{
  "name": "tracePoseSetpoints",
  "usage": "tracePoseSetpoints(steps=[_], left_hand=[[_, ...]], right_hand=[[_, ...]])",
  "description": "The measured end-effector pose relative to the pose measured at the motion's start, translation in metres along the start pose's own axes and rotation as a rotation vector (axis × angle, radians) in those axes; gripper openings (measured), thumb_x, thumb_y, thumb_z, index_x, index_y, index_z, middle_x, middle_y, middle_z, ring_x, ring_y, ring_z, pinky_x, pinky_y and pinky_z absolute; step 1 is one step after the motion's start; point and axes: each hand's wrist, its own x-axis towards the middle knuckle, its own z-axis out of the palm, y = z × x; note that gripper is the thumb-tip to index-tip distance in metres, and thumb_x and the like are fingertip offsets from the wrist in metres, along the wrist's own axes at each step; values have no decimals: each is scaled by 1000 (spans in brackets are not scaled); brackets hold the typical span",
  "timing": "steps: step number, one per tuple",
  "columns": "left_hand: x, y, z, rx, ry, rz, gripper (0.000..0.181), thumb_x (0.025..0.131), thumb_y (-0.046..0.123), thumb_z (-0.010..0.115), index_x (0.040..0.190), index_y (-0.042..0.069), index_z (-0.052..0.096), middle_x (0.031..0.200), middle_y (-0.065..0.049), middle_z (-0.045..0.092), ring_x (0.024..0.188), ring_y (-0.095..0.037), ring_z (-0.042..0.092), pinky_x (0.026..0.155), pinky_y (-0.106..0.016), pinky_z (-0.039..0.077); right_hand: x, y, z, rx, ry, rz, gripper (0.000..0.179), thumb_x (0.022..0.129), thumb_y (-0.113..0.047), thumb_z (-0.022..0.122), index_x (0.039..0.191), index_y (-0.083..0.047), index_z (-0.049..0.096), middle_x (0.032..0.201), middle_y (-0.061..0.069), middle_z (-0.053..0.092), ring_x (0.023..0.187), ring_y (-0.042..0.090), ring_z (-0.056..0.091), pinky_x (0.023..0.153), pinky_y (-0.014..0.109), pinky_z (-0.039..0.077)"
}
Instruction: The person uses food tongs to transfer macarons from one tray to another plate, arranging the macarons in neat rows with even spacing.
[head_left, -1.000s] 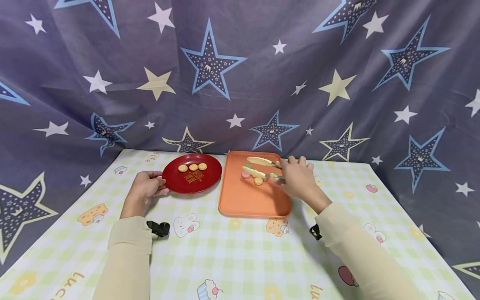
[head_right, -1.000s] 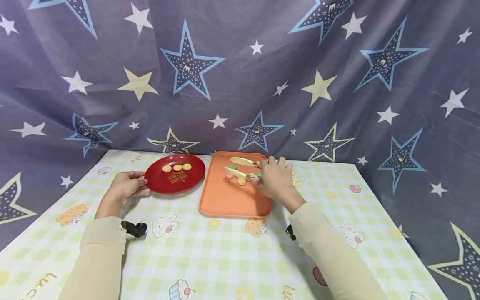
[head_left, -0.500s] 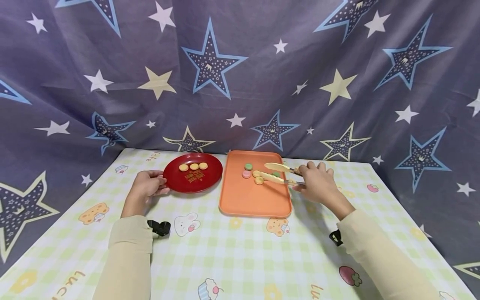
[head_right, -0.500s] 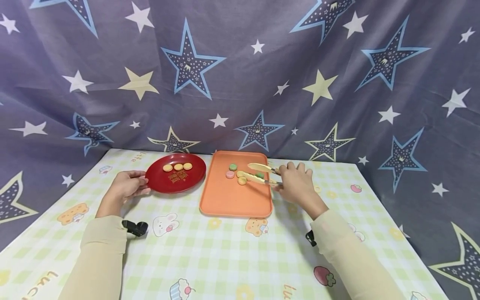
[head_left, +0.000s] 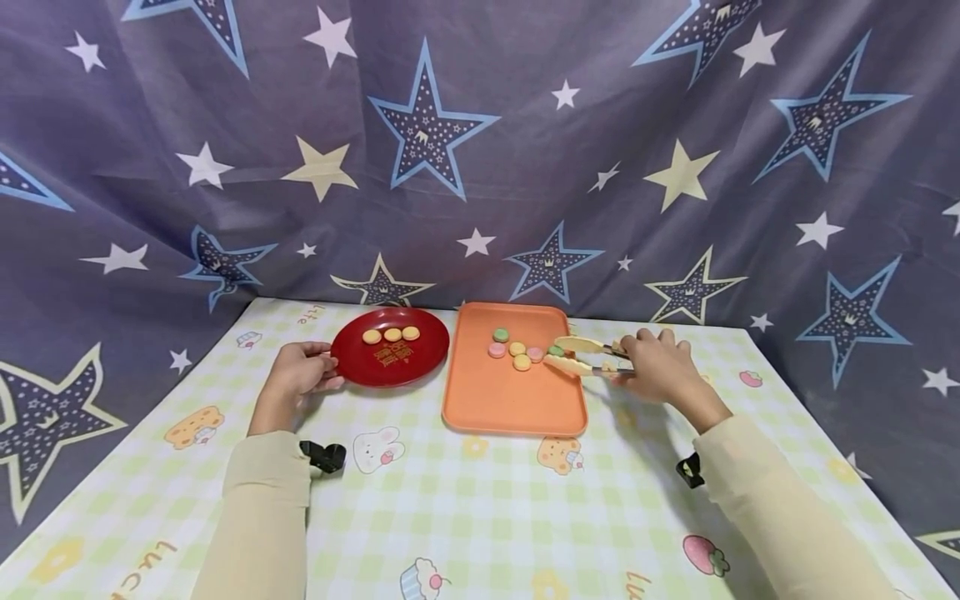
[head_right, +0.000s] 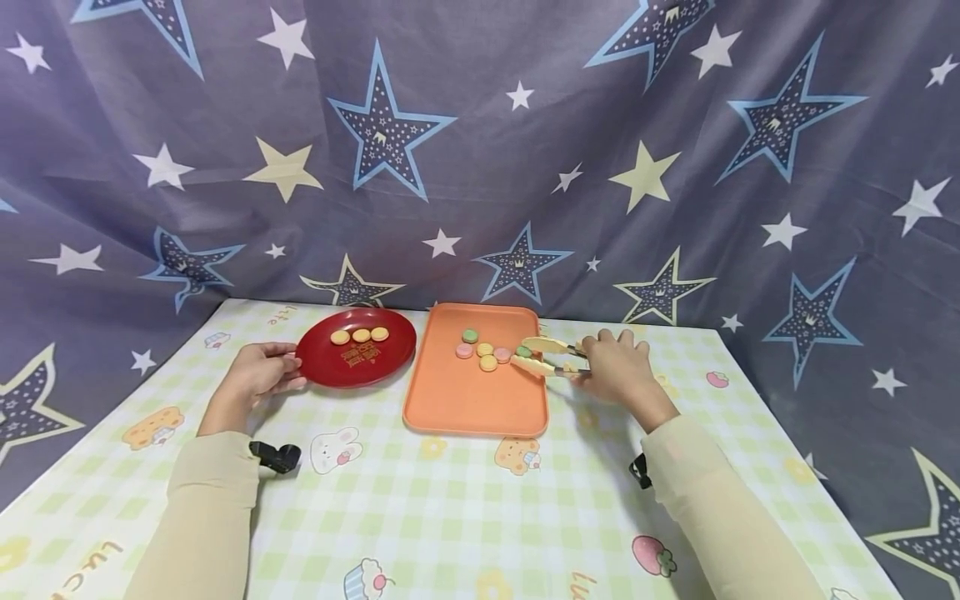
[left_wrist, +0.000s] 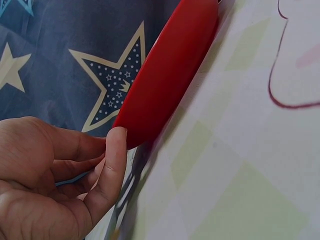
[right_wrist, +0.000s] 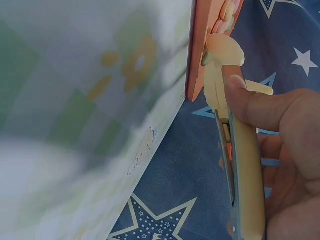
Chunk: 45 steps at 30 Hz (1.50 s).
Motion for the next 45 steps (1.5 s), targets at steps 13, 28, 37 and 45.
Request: tracePoseSetpoints(steps=[13,28,37,45], left_hand=[[1,0,2,-4,22,-24,51,103,-1,51,152,-4,39,128,-20,52,74,-14,71,77,-31,65],[0,-3,1,-14,18,-23,50,103,-2,50,151,-4,39,121,-17,54,72,-13,71,77,-31,65],[-1,0,0,0,35,-31,50,103,-1,50,152,-3,40,124,-18,53,74,-13,71,78,-31,64],[-1,0,0,-12,29,-33,51,103,-1,52,152,-3,40,127,-19,52,72,-12,69,77,-31,64]], right_hand=[[9,6,-9,24,-85,28,44,88,-38,79,116,-6,67,107,16,60,92,42,51,74,58,45],[1,3,-3,14,-3,-1,52,88,-35,80,128,-5,65,116,19,62,98,45,51,77,60,46],[2,-11,-9,1,29,-34,50,88,-35,81,126,-6,66,116,18,62,99,45,51,77,59,45],[5,-26,-6,2,16,-52,42,86,-33,83,117,-9,68,107,12,61,90,38,48,73,51,41]])
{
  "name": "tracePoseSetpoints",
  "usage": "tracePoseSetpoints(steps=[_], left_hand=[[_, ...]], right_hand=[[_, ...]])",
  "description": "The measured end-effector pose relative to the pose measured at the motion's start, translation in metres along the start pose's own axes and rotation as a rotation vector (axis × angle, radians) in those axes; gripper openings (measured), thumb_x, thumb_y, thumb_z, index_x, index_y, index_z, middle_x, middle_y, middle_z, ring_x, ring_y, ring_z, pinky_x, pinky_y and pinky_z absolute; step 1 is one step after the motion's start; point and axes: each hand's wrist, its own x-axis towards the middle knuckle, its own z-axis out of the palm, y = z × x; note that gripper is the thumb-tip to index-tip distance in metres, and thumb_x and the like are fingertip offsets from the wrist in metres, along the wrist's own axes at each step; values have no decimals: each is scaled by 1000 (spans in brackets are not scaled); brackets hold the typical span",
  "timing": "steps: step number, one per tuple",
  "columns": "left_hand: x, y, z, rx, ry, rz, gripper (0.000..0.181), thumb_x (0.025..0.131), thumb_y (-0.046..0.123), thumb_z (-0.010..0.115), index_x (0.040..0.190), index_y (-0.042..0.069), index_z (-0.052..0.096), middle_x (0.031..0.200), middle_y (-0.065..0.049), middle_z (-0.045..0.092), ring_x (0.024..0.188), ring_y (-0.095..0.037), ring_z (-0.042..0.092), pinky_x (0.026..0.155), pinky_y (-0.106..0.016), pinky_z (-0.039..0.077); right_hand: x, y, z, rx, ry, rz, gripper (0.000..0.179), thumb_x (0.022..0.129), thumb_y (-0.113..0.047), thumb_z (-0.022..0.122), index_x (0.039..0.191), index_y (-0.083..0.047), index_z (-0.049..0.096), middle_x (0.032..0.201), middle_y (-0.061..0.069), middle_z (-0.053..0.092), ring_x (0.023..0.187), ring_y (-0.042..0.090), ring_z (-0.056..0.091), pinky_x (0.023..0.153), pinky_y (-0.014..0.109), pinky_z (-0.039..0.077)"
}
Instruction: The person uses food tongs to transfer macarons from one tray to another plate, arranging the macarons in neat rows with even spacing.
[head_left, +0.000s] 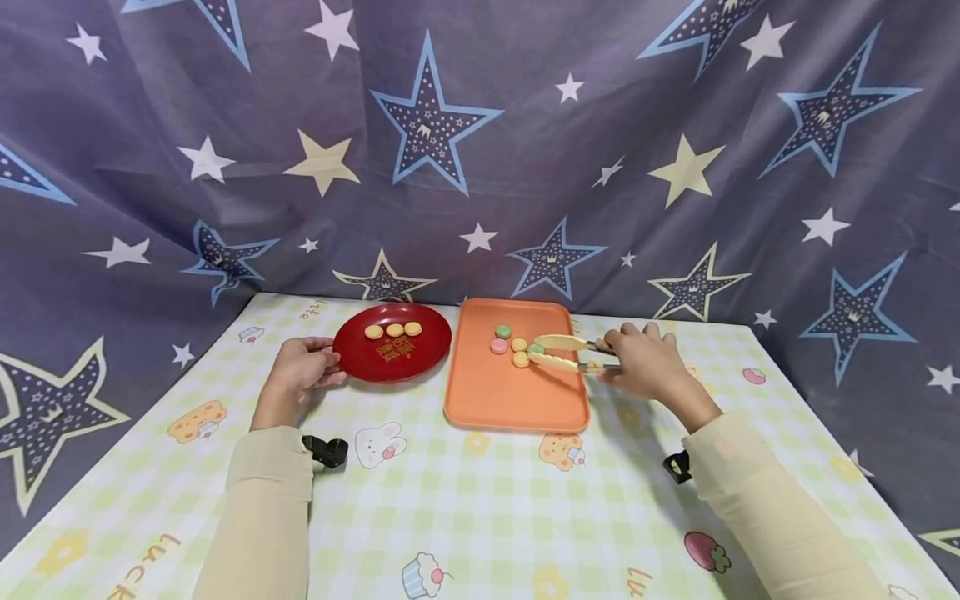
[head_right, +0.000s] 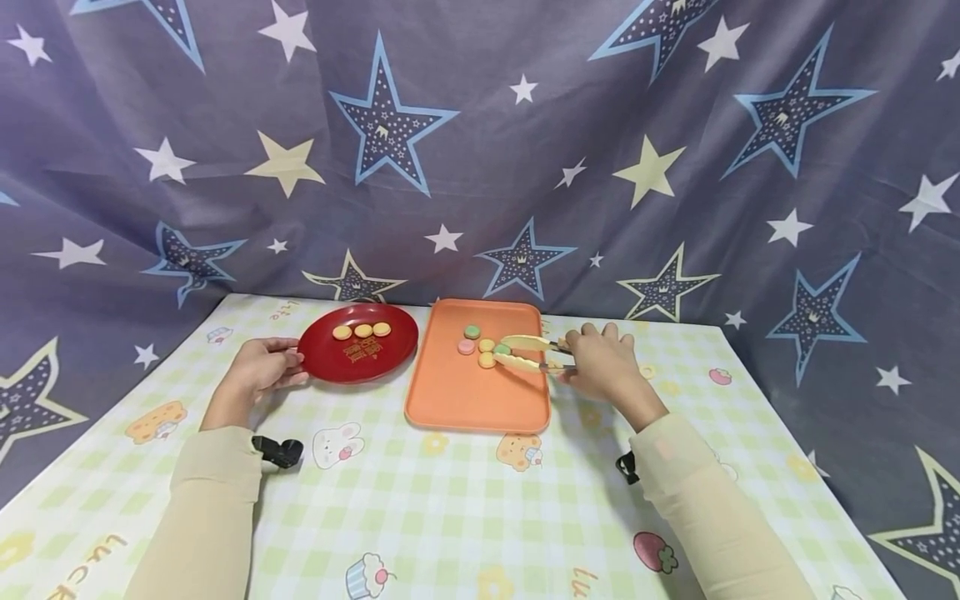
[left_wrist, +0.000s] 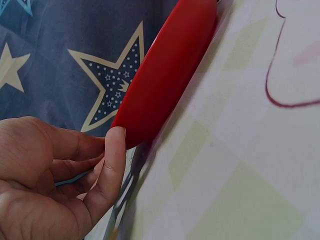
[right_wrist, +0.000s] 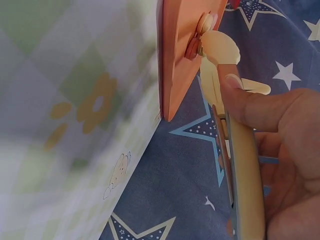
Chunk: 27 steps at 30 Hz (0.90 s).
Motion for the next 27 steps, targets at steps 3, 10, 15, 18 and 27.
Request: tracePoseSetpoints(steps=[3,10,15,18,27], left_hand=[[1,0,0,-6,-1,3,50,103,-1,51,151,-4,40,126,-18,52,72,-11,68,76,-30,65],[1,0,1,-6,-10,4,50,103,-1,51,151,-4,40,125,-19,52,72,-13,70,77,-30,64],[0,0,2,-9,-2,-2,49,103,0,52,151,-4,40,126,-17,51,75,-11,68,78,-31,64],[-1,0,1,-9,-6,1,49,103,-1,51,151,-4,40,126,-17,51,75,-10,67,79,-31,64],[1,0,2,-3,-2,3,50,103,-1,52,152,-4,40,128,-19,51,73,-12,69,76,-30,65]], right_hand=[[1,0,1,-8,-8,7,41,86,-33,83,116,-10,68,105,12,60,90,37,47,72,49,40],[2,2,4,-11,-29,11,39,87,-33,82,115,-10,68,103,11,59,89,36,46,71,47,38],[0,4,4,-10,-23,8,40,88,-33,82,118,-10,68,104,11,59,88,36,46,70,47,37],[0,3,5,-9,-17,7,41,88,-33,82,118,-10,68,104,11,59,88,36,45,69,46,37],[-3,-1,5,-12,1,-9,39,88,-32,82,119,-11,68,103,10,59,87,35,45,68,46,36]])
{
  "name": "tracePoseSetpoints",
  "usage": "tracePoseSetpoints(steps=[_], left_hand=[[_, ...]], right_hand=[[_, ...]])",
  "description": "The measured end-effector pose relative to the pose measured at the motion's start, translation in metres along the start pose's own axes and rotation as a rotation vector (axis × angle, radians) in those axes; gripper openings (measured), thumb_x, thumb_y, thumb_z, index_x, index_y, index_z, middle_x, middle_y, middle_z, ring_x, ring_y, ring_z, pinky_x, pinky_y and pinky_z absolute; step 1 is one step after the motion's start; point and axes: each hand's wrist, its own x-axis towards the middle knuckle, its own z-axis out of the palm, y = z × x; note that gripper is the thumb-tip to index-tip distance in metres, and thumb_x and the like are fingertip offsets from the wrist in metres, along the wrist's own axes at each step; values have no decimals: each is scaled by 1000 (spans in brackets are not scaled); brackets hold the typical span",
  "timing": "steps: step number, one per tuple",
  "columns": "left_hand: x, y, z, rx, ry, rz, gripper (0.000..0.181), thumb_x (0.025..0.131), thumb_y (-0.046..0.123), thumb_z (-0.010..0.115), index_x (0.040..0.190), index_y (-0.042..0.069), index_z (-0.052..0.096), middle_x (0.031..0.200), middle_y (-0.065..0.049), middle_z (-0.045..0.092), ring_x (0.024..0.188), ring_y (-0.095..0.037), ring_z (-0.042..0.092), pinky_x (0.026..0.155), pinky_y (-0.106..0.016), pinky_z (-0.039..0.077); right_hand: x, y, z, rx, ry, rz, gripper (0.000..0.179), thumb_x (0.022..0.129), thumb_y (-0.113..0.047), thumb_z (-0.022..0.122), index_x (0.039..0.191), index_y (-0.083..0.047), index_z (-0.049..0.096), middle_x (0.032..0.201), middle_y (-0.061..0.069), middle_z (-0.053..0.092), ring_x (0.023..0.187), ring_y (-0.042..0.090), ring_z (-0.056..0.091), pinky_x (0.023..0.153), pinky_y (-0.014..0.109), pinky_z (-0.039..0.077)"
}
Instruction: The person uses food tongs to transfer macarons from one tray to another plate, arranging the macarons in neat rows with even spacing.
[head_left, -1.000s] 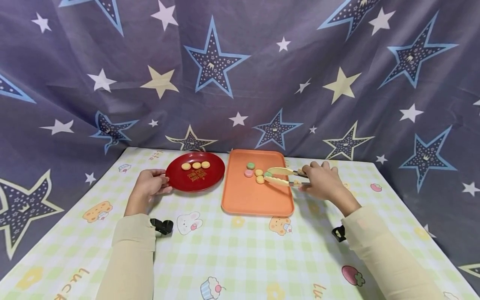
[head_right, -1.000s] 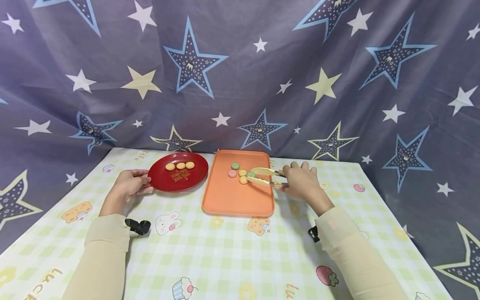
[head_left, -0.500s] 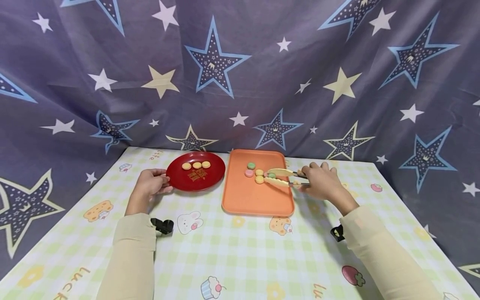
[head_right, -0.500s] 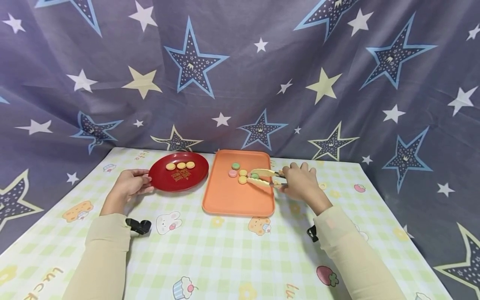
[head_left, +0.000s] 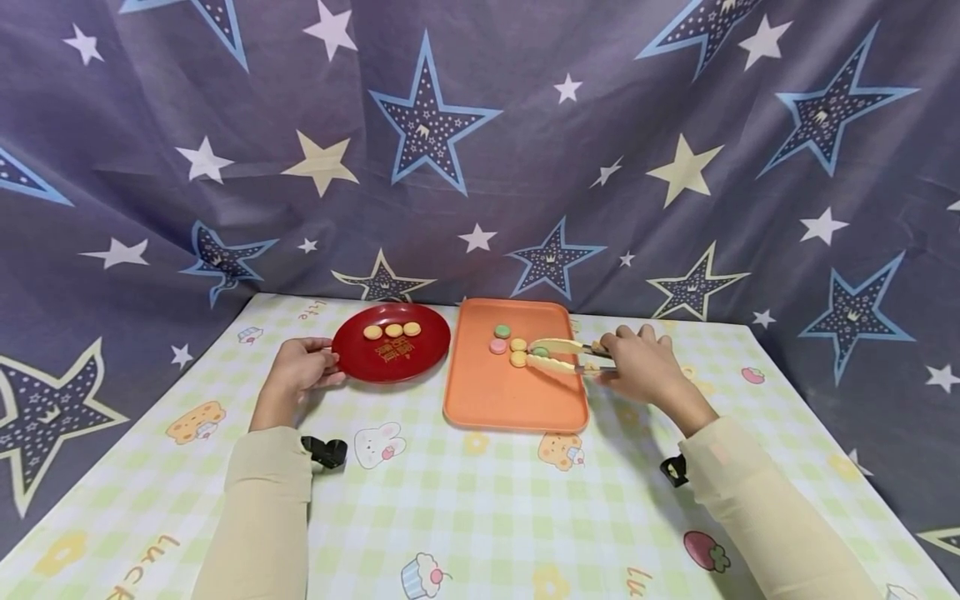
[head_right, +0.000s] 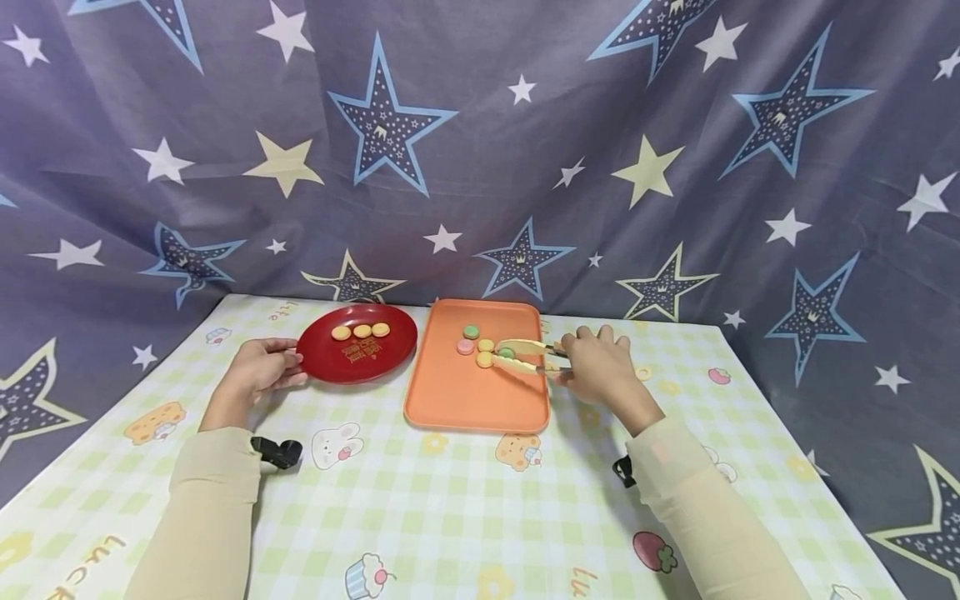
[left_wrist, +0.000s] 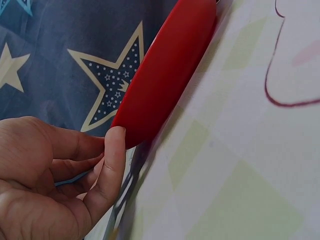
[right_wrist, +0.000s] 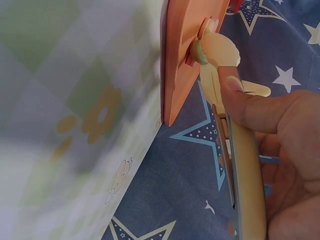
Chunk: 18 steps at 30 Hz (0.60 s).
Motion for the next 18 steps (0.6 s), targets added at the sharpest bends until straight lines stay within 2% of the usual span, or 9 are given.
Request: tracePoseSetpoints(steps=[18], left_hand=[[-2,3,0,0,-8,2,53,102,-3,51,154,-3,38,123,-17,54,72,-10,69,79,-33,65]], right_hand=[[-21,8,2,-31,35,-3,37,88,-30,82,117,-11,68,106,10,60,85,34,46,65,43,36]])
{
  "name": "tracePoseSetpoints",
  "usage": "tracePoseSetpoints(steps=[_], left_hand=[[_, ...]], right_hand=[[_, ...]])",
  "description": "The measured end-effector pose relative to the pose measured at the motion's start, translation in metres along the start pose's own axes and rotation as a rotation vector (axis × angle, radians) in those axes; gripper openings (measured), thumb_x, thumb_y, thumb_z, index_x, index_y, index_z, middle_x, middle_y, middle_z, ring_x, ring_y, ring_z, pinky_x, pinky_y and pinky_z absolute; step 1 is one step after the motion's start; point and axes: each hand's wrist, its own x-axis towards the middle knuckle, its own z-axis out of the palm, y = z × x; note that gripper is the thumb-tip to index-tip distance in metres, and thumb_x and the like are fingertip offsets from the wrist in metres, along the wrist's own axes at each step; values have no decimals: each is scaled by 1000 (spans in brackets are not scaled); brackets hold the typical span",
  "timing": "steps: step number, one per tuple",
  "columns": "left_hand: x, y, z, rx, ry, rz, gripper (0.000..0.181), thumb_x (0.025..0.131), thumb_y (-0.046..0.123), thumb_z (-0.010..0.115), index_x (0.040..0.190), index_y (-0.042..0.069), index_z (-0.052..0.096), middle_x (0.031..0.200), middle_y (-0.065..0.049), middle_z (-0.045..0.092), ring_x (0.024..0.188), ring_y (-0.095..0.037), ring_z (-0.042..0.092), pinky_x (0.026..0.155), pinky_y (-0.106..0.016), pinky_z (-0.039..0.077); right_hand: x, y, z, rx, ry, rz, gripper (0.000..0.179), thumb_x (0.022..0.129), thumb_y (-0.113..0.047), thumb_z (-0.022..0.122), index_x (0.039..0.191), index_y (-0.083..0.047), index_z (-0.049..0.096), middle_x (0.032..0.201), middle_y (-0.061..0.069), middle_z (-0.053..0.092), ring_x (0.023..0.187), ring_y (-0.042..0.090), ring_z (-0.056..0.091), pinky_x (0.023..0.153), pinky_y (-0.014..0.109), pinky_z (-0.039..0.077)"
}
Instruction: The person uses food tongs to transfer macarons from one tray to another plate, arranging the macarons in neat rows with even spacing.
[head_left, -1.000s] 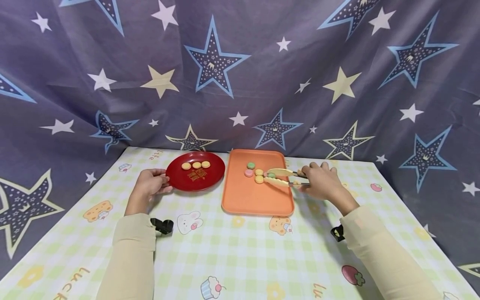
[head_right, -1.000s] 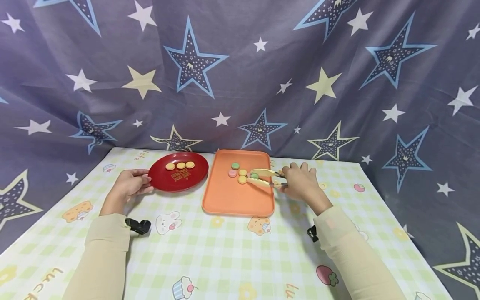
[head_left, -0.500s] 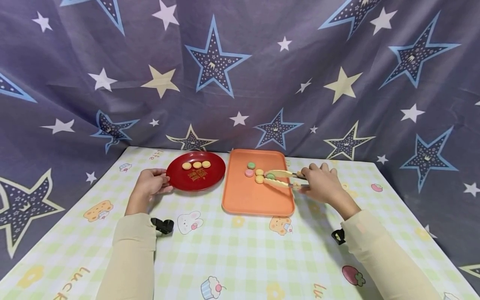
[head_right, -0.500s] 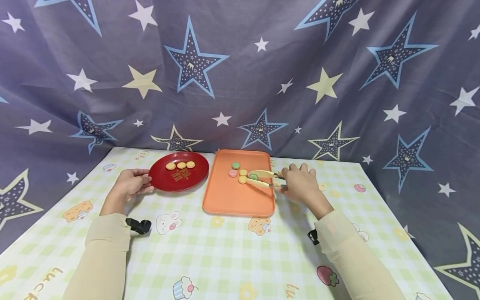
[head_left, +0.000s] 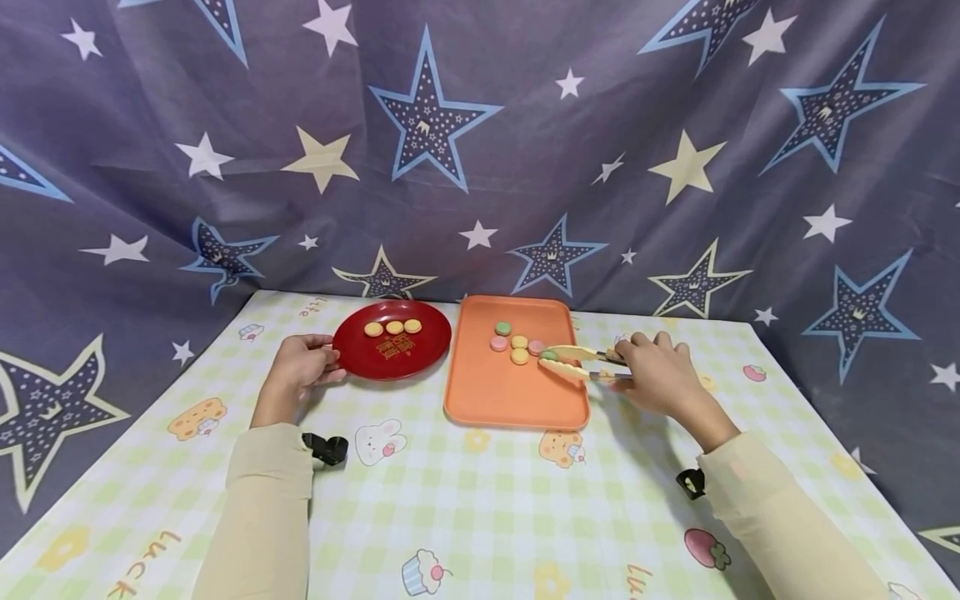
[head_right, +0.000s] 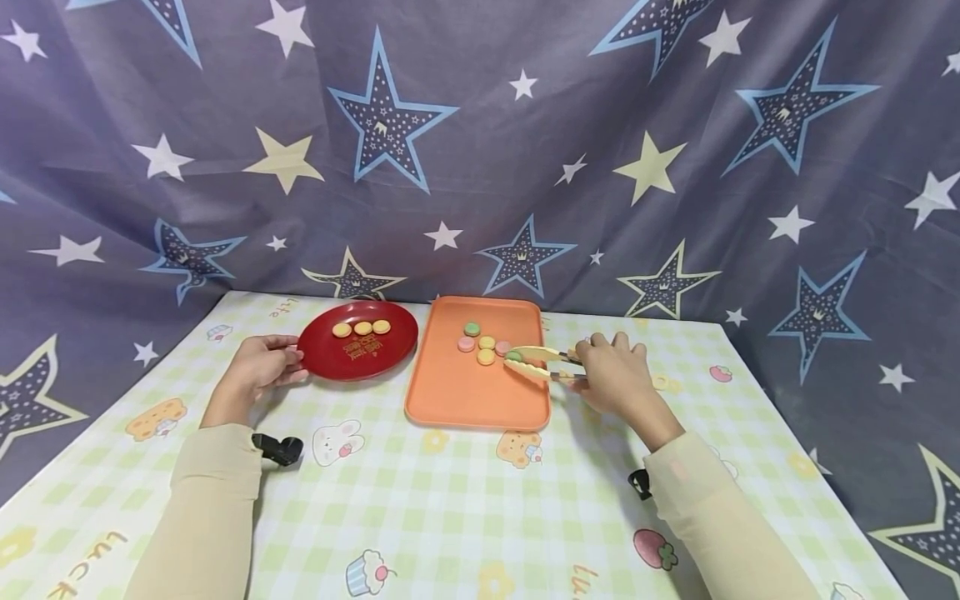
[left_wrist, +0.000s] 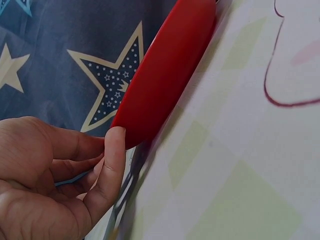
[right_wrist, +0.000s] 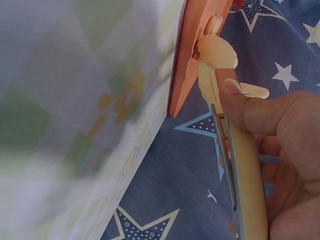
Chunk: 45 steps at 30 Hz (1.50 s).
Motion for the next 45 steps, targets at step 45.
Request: tracePoseSetpoints(steps=[45], left_hand=[[3,-3,-1,-11,-5,11,50,102,-4,50,151,-5,40,121,-17,53,70,-12,70,75,-30,65]], right_hand=[[3,-19,-13,-4,26,-68,42,90,-34,79,122,-10,66,105,10,60,87,34,46,68,45,37]])
